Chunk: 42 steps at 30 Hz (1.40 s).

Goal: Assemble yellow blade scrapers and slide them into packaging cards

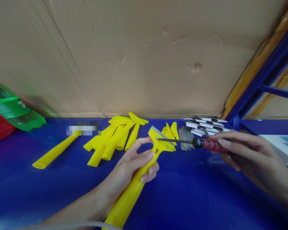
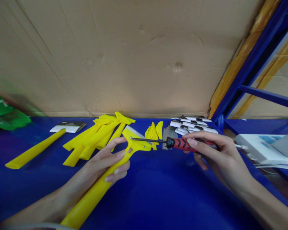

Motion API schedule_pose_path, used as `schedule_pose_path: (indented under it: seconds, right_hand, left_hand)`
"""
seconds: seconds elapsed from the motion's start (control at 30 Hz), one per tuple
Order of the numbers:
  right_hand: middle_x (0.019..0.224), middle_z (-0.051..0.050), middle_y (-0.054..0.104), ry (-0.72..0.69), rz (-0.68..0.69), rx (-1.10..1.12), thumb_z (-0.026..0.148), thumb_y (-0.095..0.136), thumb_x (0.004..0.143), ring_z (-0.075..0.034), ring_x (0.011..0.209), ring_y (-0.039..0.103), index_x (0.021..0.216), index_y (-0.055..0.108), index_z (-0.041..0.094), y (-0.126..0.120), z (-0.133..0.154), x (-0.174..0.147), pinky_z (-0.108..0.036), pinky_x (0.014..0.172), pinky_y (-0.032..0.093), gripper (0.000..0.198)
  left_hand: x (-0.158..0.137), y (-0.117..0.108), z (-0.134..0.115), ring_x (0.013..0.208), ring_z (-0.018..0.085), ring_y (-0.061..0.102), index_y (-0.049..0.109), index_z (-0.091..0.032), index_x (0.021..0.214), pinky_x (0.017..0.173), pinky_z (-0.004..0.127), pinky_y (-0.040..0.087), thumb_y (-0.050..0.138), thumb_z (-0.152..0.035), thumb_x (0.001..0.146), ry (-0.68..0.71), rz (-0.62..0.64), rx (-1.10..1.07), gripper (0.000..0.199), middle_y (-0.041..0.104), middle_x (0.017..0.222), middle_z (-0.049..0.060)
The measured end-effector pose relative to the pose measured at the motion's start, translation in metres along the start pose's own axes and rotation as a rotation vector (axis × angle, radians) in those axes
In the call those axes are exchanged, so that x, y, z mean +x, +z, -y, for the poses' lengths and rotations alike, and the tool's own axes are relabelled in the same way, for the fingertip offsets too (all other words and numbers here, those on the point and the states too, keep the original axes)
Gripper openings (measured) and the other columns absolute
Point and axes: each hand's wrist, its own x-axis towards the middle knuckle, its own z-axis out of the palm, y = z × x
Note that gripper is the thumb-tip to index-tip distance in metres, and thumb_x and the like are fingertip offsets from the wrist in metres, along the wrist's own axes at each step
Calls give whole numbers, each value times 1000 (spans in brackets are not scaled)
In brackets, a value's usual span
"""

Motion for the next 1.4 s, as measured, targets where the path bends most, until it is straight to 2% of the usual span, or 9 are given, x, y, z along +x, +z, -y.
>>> schedule_pose_path:
  seconds: [0.27,0.37,0.53,0.67,0.83,1.0,1.2,1.3,1.4]
  right_hand:
    - [74,-6,77,-64,30,-151,44,84,82,-11,41,48,94,86,28,-5,-2,-1,-26,38,34,20]
    - [83,-4,78,-300,-16,-443,43,80,86,-15,51,57,101,82,32,-9,-1,-5,-30,49,47,19]
    - [120,-7,67,-759,50,-687,28,72,91,-26,115,66,116,68,34,-14,0,-6,-39,98,54,26]
    - [105,-5,70,-816,88,-634,27,71,89,-22,93,75,118,63,33,-11,-3,-4,-32,80,64,30]
    - [50,11,56,-465,80,-349,37,55,105,-12,30,55,110,61,33,2,-2,-5,-20,31,46,9]
    - [87,0,76,-412,81,-399,44,66,97,-17,59,71,120,64,34,-7,0,2,-26,51,60,25]
    - [111,-3,68,-960,76,-716,19,69,92,-18,101,69,104,67,32,-15,1,-1,-30,91,55,18]
    - [113,-6,70,-1055,47,-812,20,68,95,-19,95,71,106,65,31,-11,2,-6,-32,85,56,16]
    - [82,-1,74,-903,11,-832,37,61,101,-18,63,72,114,64,32,-9,0,-8,-30,59,57,14]
  left_hand:
    - [1,-1,7,47,5,46,51,-25,118,50,18,26,82,-30,88,80,-32,7,44,60,64,-5]
    - [1,1,10,52,5,50,56,-24,119,52,18,31,81,-25,90,140,-115,49,38,62,72,-3]
    - [1,6,9,58,6,55,60,-23,117,52,17,36,81,-22,88,204,-219,89,36,62,83,-2]
    - [1,7,7,54,3,52,61,-23,117,53,17,39,80,-24,90,250,-247,123,34,62,88,-3]
    - [0,8,5,56,4,54,61,-23,113,51,18,38,81,-27,89,310,-246,195,31,63,93,-1]
    - [-2,8,8,56,7,54,60,-24,116,51,19,37,79,-33,91,298,-230,259,33,61,78,-4]
    - [-1,5,9,57,9,54,60,-24,123,52,20,38,81,-33,90,294,-243,246,40,62,74,-3]
    - [0,7,7,57,9,54,61,-22,122,52,20,39,83,-32,86,297,-282,234,43,62,72,-3]
    - [2,8,6,56,9,54,61,-21,118,51,19,39,85,-32,83,299,-298,228,44,65,74,-3]
